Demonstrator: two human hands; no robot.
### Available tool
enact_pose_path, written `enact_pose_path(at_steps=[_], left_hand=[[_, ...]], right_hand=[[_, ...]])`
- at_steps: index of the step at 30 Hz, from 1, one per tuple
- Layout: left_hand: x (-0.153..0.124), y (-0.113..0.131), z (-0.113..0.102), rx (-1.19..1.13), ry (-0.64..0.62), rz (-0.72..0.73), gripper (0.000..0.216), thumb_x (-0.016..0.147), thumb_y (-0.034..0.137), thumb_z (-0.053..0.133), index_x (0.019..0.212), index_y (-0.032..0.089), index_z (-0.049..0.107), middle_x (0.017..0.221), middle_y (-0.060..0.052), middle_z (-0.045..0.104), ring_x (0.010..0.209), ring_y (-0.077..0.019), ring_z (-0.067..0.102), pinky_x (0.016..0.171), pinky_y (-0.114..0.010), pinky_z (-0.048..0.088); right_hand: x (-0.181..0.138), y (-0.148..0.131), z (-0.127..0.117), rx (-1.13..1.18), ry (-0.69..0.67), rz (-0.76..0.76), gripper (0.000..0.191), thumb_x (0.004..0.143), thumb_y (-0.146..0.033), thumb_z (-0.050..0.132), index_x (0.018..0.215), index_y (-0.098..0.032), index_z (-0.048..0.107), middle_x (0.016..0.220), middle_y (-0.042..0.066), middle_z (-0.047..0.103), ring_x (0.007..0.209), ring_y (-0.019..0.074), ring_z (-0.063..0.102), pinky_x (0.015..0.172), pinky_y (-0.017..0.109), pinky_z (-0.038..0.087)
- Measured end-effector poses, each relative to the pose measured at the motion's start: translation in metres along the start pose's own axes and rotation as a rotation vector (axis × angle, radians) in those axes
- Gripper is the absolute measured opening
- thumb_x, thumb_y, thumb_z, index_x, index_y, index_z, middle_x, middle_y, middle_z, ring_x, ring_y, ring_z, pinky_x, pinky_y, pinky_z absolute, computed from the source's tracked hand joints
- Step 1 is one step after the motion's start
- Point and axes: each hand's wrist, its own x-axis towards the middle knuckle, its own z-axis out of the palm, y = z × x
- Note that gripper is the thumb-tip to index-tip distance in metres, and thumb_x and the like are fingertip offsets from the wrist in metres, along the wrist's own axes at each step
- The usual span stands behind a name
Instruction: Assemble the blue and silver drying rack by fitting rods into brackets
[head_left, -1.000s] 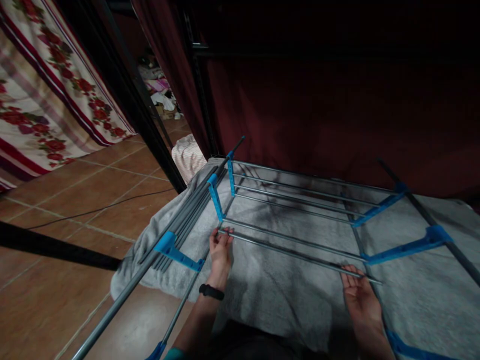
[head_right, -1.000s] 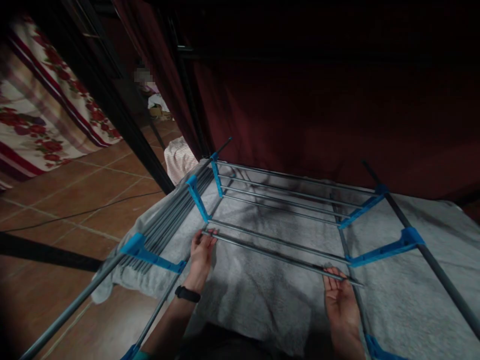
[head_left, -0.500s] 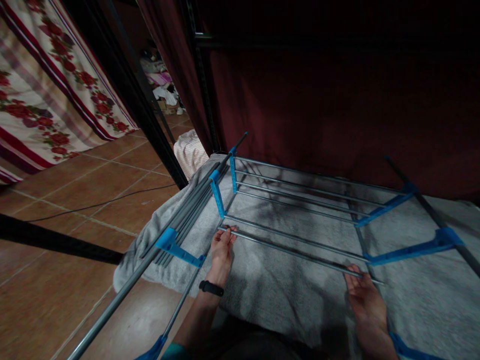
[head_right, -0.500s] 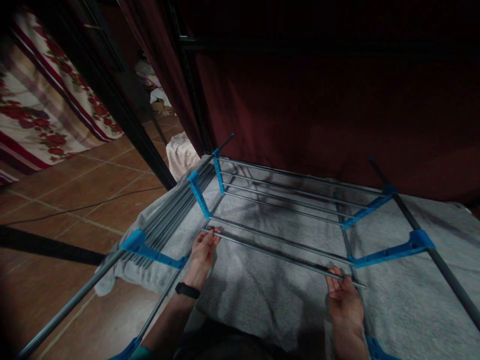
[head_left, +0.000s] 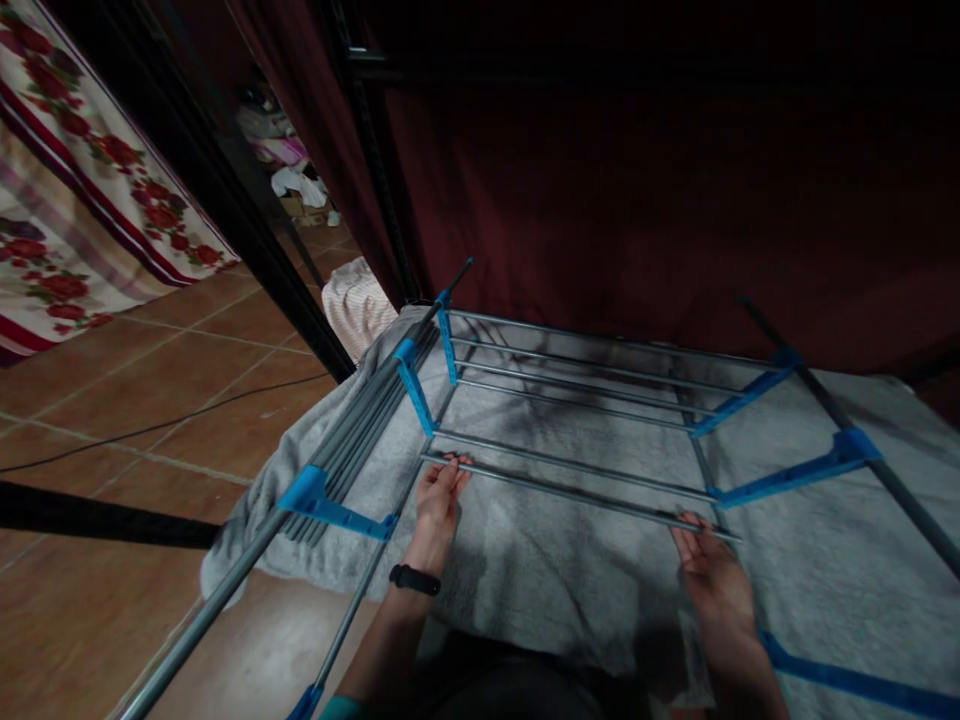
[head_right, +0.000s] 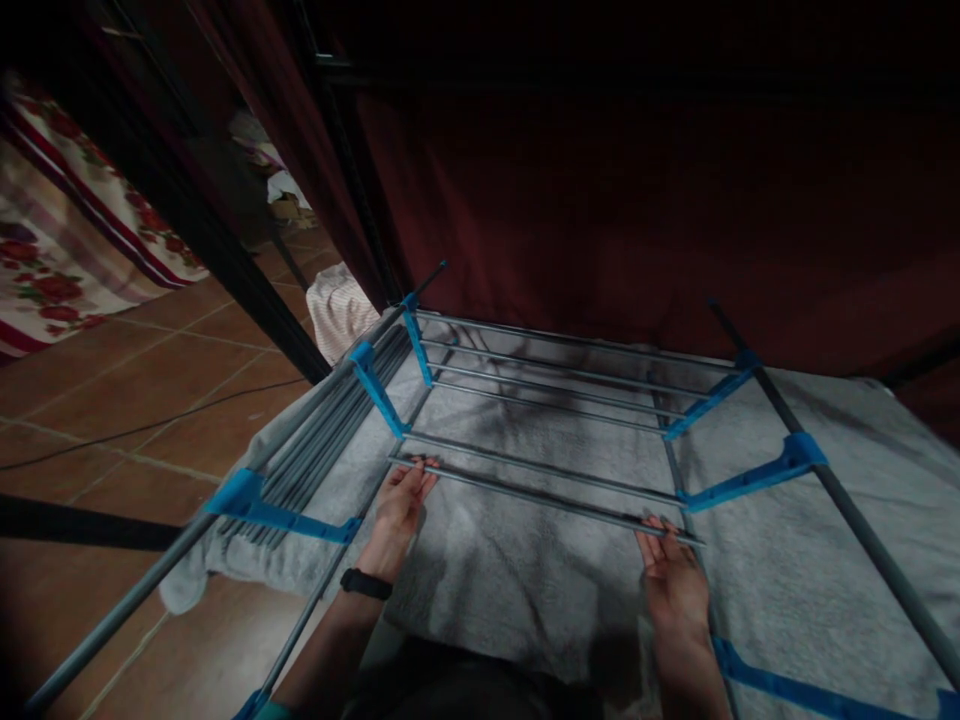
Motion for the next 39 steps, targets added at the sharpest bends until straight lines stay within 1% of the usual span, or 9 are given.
enact_pose_path(at_steps=[5, 9, 13, 19, 25, 30, 33, 36, 39], left_hand=[[-0.001, 0.002, 0.005, 0.008, 0.011, -0.034, 0.017, 0.084, 0.008, 0.072, 0.074, 0.019, 0.063, 0.08, 0.0, 0.074, 0.077, -0.0116, 0.075, 0.075, -0.023, 0.062], [-0.001, 0.006, 0.01, 0.01, 0.076, -0.072, 0.02, 0.081, 0.005, 0.074, 0.07, 0.017, 0.061, 0.077, -0.001, 0.075, 0.075, -0.0121, 0.075, 0.075, -0.023, 0.063], [-0.001, 0.01, 0.015, 0.019, 0.088, -0.077, 0.022, 0.079, 0.002, 0.073, 0.068, 0.016, 0.059, 0.077, 0.0, 0.074, 0.075, -0.0134, 0.076, 0.077, -0.026, 0.064], [-0.003, 0.01, 0.021, 0.043, 0.118, -0.098, 0.021, 0.078, -0.001, 0.067, 0.068, 0.016, 0.06, 0.076, 0.0, 0.075, 0.075, -0.0144, 0.076, 0.075, -0.027, 0.065], [-0.002, 0.007, 0.023, 0.097, 0.121, -0.123, 0.02, 0.079, -0.002, 0.063, 0.073, 0.016, 0.065, 0.075, 0.001, 0.074, 0.074, -0.0133, 0.075, 0.074, -0.024, 0.065], [-0.004, 0.008, 0.025, 0.098, 0.132, -0.131, 0.017, 0.079, -0.001, 0.065, 0.074, 0.016, 0.065, 0.076, 0.0, 0.074, 0.074, -0.0138, 0.075, 0.076, -0.025, 0.065], [-0.005, 0.008, 0.026, 0.107, 0.115, -0.135, 0.017, 0.081, -0.001, 0.061, 0.077, 0.014, 0.067, 0.078, -0.001, 0.075, 0.076, -0.0134, 0.075, 0.077, -0.024, 0.064], [-0.005, 0.008, 0.027, 0.108, 0.106, -0.12, 0.017, 0.08, -0.001, 0.063, 0.076, 0.016, 0.064, 0.077, 0.0, 0.075, 0.078, -0.0143, 0.076, 0.079, -0.025, 0.063], [-0.006, 0.007, 0.028, 0.085, 0.131, -0.106, 0.021, 0.078, 0.001, 0.066, 0.07, 0.018, 0.056, 0.074, 0.001, 0.074, 0.08, -0.016, 0.076, 0.08, -0.029, 0.064]], right_hand=[[-0.007, -0.005, 0.013, 0.069, 0.065, 0.079, 0.017, 0.065, -0.024, 0.08, 0.075, -0.023, 0.066, 0.098, 0.003, 0.076, 0.102, 0.0189, 0.074, 0.092, 0.034, 0.062], [-0.015, -0.012, 0.028, 0.053, 0.054, 0.06, 0.027, 0.07, -0.037, 0.086, 0.079, -0.025, 0.064, 0.096, -0.001, 0.076, 0.097, 0.0164, 0.074, 0.093, 0.035, 0.062], [-0.019, -0.015, 0.036, 0.079, 0.099, 0.081, 0.03, 0.069, -0.036, 0.089, 0.077, -0.026, 0.061, 0.084, -0.005, 0.073, 0.081, 0.0141, 0.073, 0.087, 0.033, 0.063], [-0.019, -0.018, 0.045, 0.134, 0.103, 0.119, 0.025, 0.064, -0.03, 0.086, 0.076, -0.026, 0.065, 0.089, -0.003, 0.074, 0.084, 0.0154, 0.072, 0.085, 0.032, 0.063], [-0.022, -0.021, 0.052, 0.148, 0.074, 0.137, 0.028, 0.062, -0.026, 0.086, 0.083, -0.027, 0.068, 0.092, 0.0, 0.076, 0.089, 0.019, 0.072, 0.085, 0.035, 0.062], [-0.023, -0.023, 0.056, 0.16, 0.087, 0.14, 0.029, 0.059, -0.028, 0.088, 0.077, -0.026, 0.065, 0.091, 0.001, 0.077, 0.092, 0.02, 0.073, 0.085, 0.034, 0.061], [-0.023, -0.022, 0.059, 0.159, 0.123, 0.11, 0.031, 0.062, -0.035, 0.087, 0.073, -0.026, 0.06, 0.088, 0.002, 0.077, 0.091, 0.0216, 0.073, 0.084, 0.036, 0.062], [-0.022, -0.019, 0.06, 0.152, 0.168, 0.075, 0.032, 0.065, -0.039, 0.087, 0.072, -0.026, 0.059, 0.088, 0.002, 0.077, 0.088, 0.0204, 0.073, 0.081, 0.035, 0.061], [-0.021, -0.016, 0.06, 0.156, 0.175, 0.071, 0.035, 0.063, -0.038, 0.088, 0.07, -0.027, 0.056, 0.086, 0.001, 0.076, 0.086, 0.0187, 0.073, 0.08, 0.033, 0.061]])
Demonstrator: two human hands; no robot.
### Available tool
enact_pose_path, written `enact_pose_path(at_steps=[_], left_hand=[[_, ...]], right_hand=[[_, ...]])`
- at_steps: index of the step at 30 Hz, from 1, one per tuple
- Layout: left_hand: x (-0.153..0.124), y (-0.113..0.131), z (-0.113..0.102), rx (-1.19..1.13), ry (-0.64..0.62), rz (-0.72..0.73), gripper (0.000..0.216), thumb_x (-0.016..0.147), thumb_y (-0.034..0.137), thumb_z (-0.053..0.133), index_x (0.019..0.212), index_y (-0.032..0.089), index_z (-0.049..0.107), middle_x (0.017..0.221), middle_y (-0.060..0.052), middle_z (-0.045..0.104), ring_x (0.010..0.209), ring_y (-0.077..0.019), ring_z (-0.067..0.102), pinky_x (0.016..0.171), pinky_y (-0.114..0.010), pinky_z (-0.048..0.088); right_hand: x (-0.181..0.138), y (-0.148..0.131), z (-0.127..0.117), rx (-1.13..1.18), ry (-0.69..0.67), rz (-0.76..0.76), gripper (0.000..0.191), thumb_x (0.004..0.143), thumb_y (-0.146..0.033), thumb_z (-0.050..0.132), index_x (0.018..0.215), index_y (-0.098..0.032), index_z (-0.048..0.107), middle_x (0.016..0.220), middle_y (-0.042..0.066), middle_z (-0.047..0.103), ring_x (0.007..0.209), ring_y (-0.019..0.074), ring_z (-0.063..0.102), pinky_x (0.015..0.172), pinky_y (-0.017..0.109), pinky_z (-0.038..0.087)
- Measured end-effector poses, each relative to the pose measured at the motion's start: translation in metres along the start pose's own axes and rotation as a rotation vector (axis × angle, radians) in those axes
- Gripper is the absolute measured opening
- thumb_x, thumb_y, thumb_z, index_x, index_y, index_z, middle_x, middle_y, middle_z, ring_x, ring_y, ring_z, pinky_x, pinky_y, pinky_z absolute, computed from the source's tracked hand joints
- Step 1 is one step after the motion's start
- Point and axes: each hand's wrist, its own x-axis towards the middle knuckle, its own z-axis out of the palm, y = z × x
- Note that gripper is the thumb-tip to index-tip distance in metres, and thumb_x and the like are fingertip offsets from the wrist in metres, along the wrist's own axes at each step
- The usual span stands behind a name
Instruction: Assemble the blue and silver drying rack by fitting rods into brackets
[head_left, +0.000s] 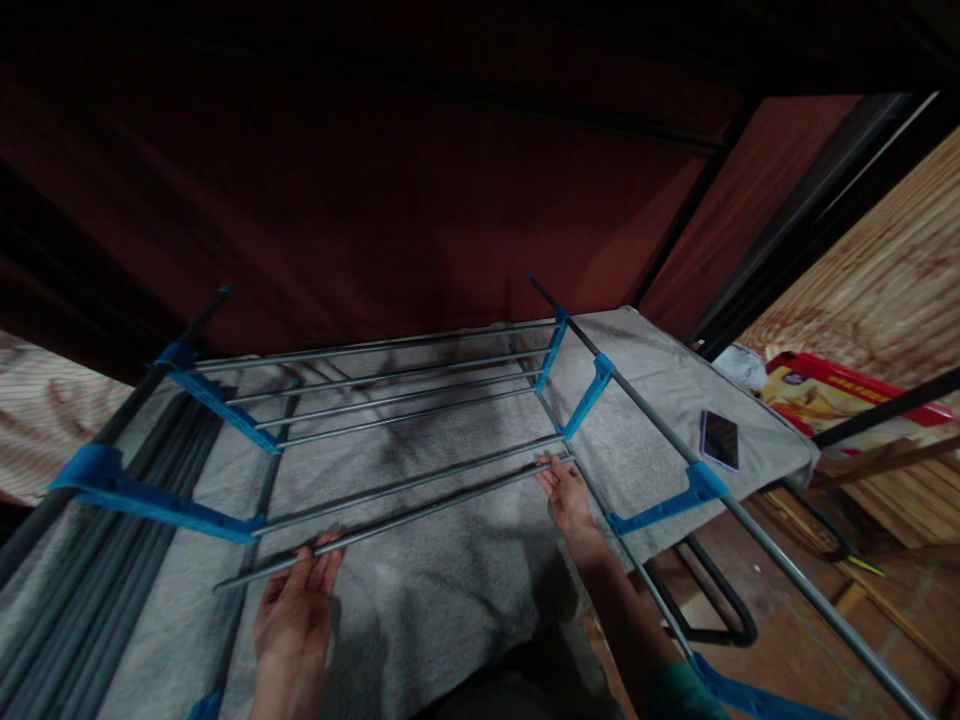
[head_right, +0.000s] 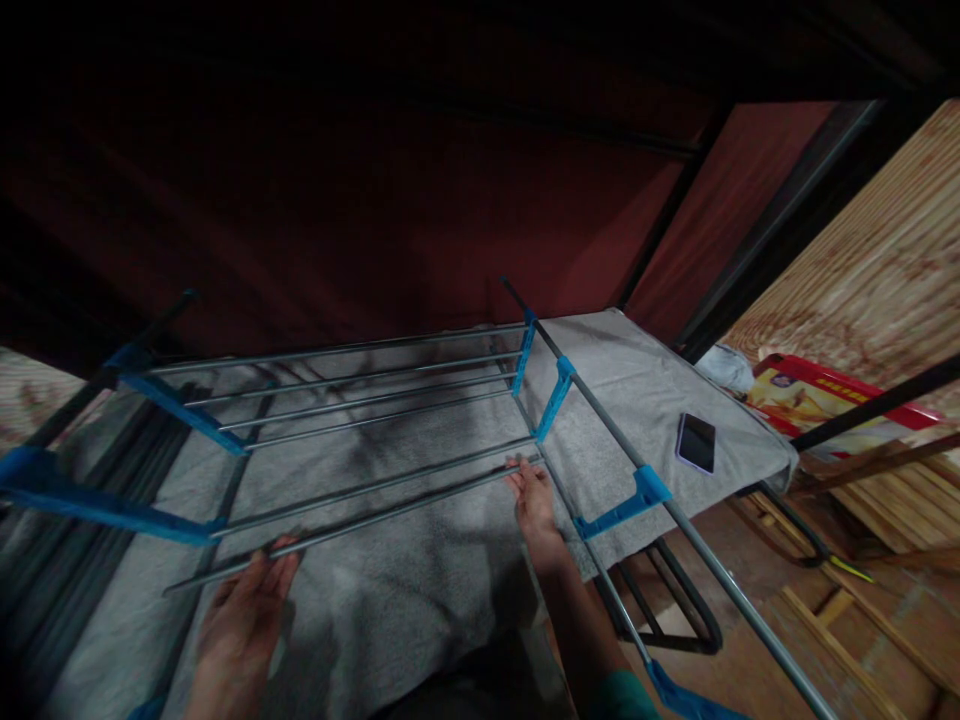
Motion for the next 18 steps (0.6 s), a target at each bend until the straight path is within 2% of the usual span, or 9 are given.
enact_pose_path(at_steps=[6, 10, 13, 18], left_hand=[[-0.0048, 0.002, 0.0024, -0.015, 0.036, 0.009, 0.026, 0.078, 0.0, 0.065, 0.068, 0.02, 0.052, 0.068, 0.004, 0.07, 0.075, -0.0146, 0.075, 0.079, -0.03, 0.065], [-0.0055, 0.004, 0.003, 0.011, 0.049, -0.001, 0.024, 0.08, 0.001, 0.066, 0.067, 0.018, 0.054, 0.067, 0.004, 0.068, 0.068, -0.0117, 0.071, 0.081, -0.031, 0.064], [-0.0047, 0.0035, 0.0023, -0.013, 0.068, -0.008, 0.024, 0.081, 0.001, 0.066, 0.068, 0.016, 0.053, 0.069, 0.005, 0.068, 0.063, -0.0096, 0.067, 0.082, -0.032, 0.065], [-0.0008, 0.0002, -0.0019, 0.008, 0.031, 0.027, 0.02, 0.078, 0.003, 0.07, 0.072, 0.017, 0.057, 0.075, 0.005, 0.069, 0.067, -0.0107, 0.069, 0.081, -0.03, 0.065]], right_hand=[[0.001, 0.0002, -0.0042, 0.017, -0.04, 0.02, 0.036, 0.063, -0.035, 0.087, 0.069, -0.027, 0.053, 0.086, 0.0, 0.074, 0.09, 0.0182, 0.072, 0.085, 0.033, 0.06], [-0.0004, -0.0029, -0.0045, 0.029, -0.068, 0.038, 0.027, 0.066, -0.032, 0.084, 0.072, -0.026, 0.058, 0.092, 0.001, 0.075, 0.094, 0.0188, 0.072, 0.09, 0.036, 0.06], [-0.002, -0.0056, -0.0034, 0.025, -0.069, 0.048, 0.02, 0.069, -0.03, 0.081, 0.079, -0.026, 0.065, 0.095, 0.002, 0.076, 0.095, 0.0192, 0.072, 0.089, 0.036, 0.061], [-0.0049, -0.0085, -0.0009, 0.029, -0.067, 0.032, 0.022, 0.068, -0.03, 0.082, 0.082, -0.026, 0.065, 0.091, 0.0, 0.076, 0.091, 0.0184, 0.073, 0.085, 0.034, 0.062]])
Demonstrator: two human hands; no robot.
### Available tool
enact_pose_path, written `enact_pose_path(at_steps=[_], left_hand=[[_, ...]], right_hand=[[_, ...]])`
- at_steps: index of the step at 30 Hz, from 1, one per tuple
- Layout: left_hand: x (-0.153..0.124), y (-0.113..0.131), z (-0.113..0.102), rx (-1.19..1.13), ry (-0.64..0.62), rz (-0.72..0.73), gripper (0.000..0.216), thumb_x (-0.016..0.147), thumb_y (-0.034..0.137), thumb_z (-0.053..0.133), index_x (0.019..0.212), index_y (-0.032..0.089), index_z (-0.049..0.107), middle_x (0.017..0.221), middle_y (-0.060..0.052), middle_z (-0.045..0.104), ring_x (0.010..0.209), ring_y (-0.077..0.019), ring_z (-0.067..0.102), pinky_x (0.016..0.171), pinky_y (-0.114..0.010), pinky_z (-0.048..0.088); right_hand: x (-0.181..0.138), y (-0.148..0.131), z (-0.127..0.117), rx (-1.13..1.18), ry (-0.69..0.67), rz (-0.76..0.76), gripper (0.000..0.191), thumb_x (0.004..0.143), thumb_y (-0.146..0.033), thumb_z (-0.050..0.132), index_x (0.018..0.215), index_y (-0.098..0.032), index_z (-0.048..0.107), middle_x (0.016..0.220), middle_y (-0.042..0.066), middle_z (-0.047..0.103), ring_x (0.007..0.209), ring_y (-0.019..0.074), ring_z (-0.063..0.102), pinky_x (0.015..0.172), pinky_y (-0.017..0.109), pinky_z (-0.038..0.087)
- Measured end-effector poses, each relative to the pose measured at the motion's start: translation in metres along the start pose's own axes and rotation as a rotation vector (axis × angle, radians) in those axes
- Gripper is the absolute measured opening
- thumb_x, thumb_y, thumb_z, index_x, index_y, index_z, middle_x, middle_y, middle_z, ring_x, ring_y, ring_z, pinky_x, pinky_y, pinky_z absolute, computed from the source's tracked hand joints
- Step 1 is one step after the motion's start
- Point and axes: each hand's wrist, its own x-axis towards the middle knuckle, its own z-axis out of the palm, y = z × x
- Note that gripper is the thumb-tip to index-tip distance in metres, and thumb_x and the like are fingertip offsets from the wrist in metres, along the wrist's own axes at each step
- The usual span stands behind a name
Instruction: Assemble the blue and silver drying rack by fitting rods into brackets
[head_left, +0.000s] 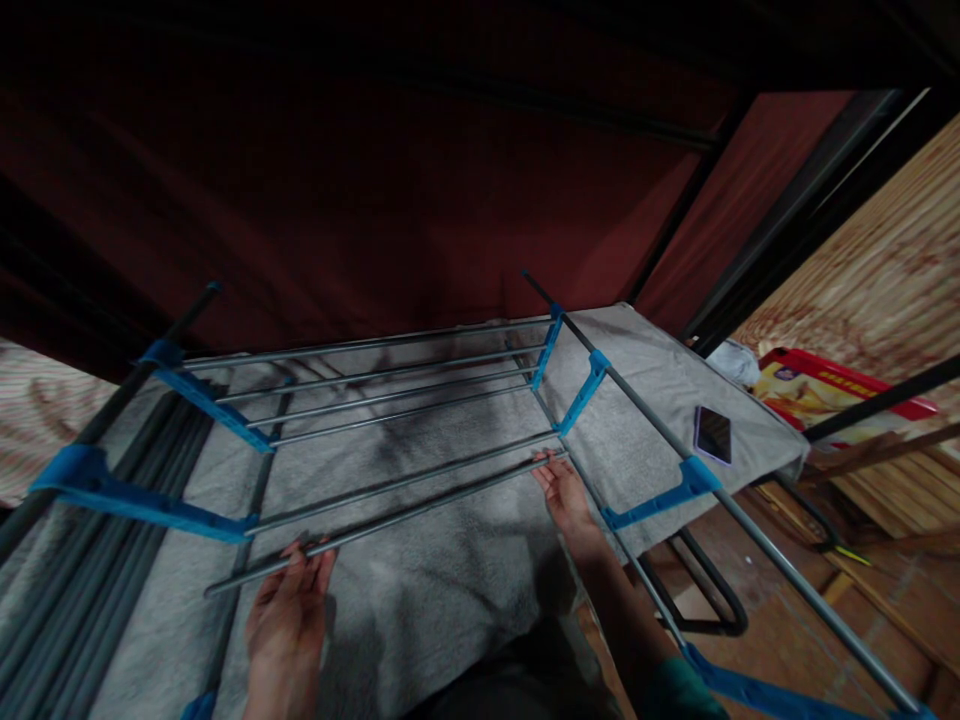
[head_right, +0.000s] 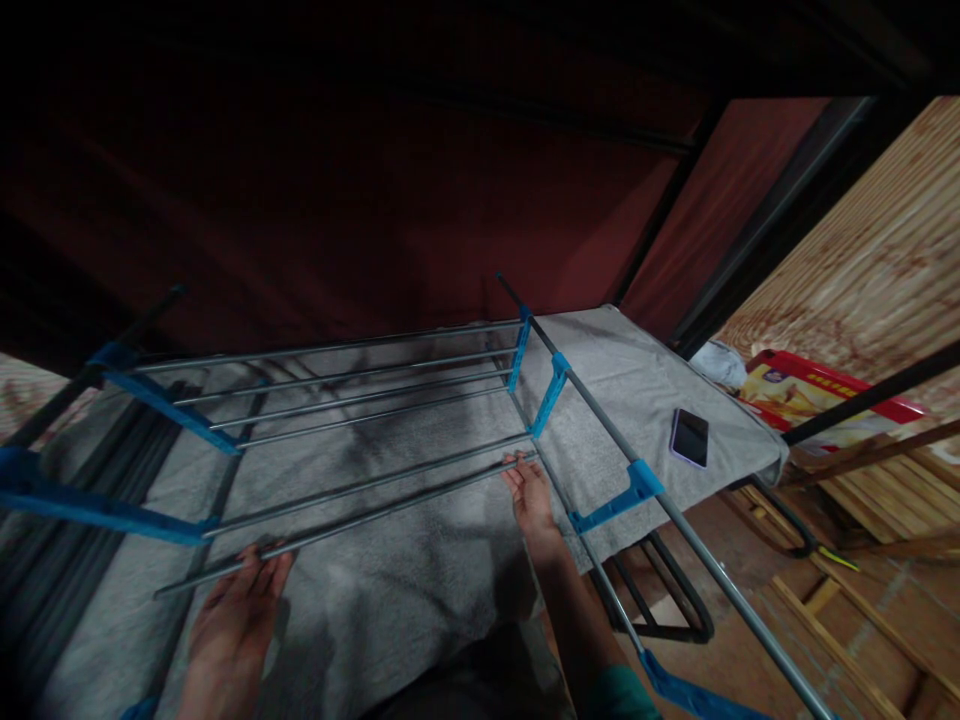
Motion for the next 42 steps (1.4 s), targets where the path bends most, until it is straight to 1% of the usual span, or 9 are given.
enact_pose_path(at_steps=[5, 9, 13, 19, 23, 29, 35, 39, 42], left_hand=[[0.003, -0.002, -0.004, 0.048, -0.072, 0.021, 0.018, 0.078, 0.003, 0.069, 0.081, 0.02, 0.064, 0.077, 0.004, 0.071, 0.075, -0.0128, 0.073, 0.084, -0.03, 0.065], [0.005, -0.003, -0.006, 0.006, -0.053, 0.034, 0.022, 0.077, 0.004, 0.071, 0.074, 0.02, 0.056, 0.072, 0.005, 0.07, 0.078, -0.0147, 0.075, 0.084, -0.031, 0.065], [0.007, -0.005, -0.009, 0.001, -0.042, 0.017, 0.025, 0.08, 0.006, 0.071, 0.07, 0.019, 0.053, 0.072, 0.003, 0.071, 0.082, -0.0154, 0.075, 0.085, -0.031, 0.065], [0.009, -0.004, -0.009, -0.003, -0.039, -0.002, 0.023, 0.08, 0.004, 0.07, 0.07, 0.019, 0.056, 0.072, 0.004, 0.072, 0.079, -0.0145, 0.075, 0.085, -0.032, 0.065], [0.008, -0.005, -0.009, -0.028, -0.043, 0.0, 0.022, 0.079, 0.002, 0.068, 0.068, 0.018, 0.057, 0.075, 0.003, 0.072, 0.082, -0.0154, 0.075, 0.086, -0.032, 0.065], [0.01, -0.006, -0.01, -0.052, -0.067, -0.006, 0.02, 0.082, 0.002, 0.064, 0.071, 0.018, 0.06, 0.081, 0.001, 0.074, 0.086, -0.017, 0.076, 0.088, -0.034, 0.064], [0.004, -0.005, -0.007, -0.031, -0.074, -0.004, 0.013, 0.089, 0.006, 0.063, 0.083, 0.015, 0.069, 0.086, -0.002, 0.076, 0.084, -0.0133, 0.075, 0.091, -0.029, 0.062], [0.0, -0.005, -0.005, -0.065, -0.029, -0.01, 0.017, 0.086, 0.006, 0.066, 0.074, 0.015, 0.062, 0.085, -0.001, 0.076, 0.08, -0.0139, 0.075, 0.089, -0.032, 0.063], [-0.003, -0.006, -0.005, -0.084, -0.06, -0.011, 0.016, 0.087, 0.006, 0.067, 0.074, 0.015, 0.062, 0.088, -0.003, 0.077, 0.081, -0.0143, 0.076, 0.086, -0.031, 0.063]], right_hand=[[-0.001, 0.0, 0.002, -0.005, 0.02, -0.035, 0.031, 0.067, -0.034, 0.085, 0.072, -0.028, 0.055, 0.084, -0.001, 0.075, 0.086, 0.0185, 0.074, 0.081, 0.033, 0.062], [-0.001, 0.001, 0.002, -0.007, 0.027, -0.03, 0.033, 0.066, -0.033, 0.085, 0.07, -0.028, 0.053, 0.085, 0.0, 0.075, 0.087, 0.0188, 0.073, 0.082, 0.034, 0.062], [-0.002, 0.001, 0.001, 0.03, 0.013, 0.005, 0.028, 0.067, -0.029, 0.084, 0.07, -0.027, 0.055, 0.089, 0.0, 0.075, 0.09, 0.0181, 0.072, 0.086, 0.034, 0.061], [-0.004, -0.004, 0.002, 0.0, 0.01, 0.022, 0.014, 0.074, -0.025, 0.075, 0.084, -0.026, 0.066, 0.096, 0.002, 0.075, 0.094, 0.0189, 0.072, 0.086, 0.033, 0.06], [-0.003, -0.003, 0.002, 0.008, 0.015, 0.017, 0.016, 0.072, -0.026, 0.076, 0.085, -0.025, 0.066, 0.093, 0.001, 0.075, 0.092, 0.0189, 0.073, 0.085, 0.032, 0.06], [-0.002, 0.0, 0.003, 0.011, 0.032, -0.003, 0.018, 0.072, -0.029, 0.078, 0.076, -0.027, 0.06, 0.089, -0.001, 0.075, 0.087, 0.0162, 0.072, 0.087, 0.03, 0.06], [-0.003, -0.001, 0.0, -0.025, 0.006, -0.016, 0.018, 0.071, -0.03, 0.078, 0.075, -0.028, 0.06, 0.091, 0.001, 0.075, 0.095, 0.0201, 0.073, 0.09, 0.035, 0.06], [-0.002, -0.002, -0.005, -0.035, -0.009, -0.009, 0.018, 0.068, -0.027, 0.079, 0.079, -0.027, 0.065, 0.092, 0.0, 0.076, 0.097, 0.0205, 0.073, 0.092, 0.036, 0.061], [-0.001, -0.001, -0.008, -0.048, -0.031, -0.002, 0.016, 0.07, -0.028, 0.078, 0.082, -0.027, 0.068, 0.093, 0.0, 0.077, 0.097, 0.0204, 0.073, 0.095, 0.037, 0.06]])
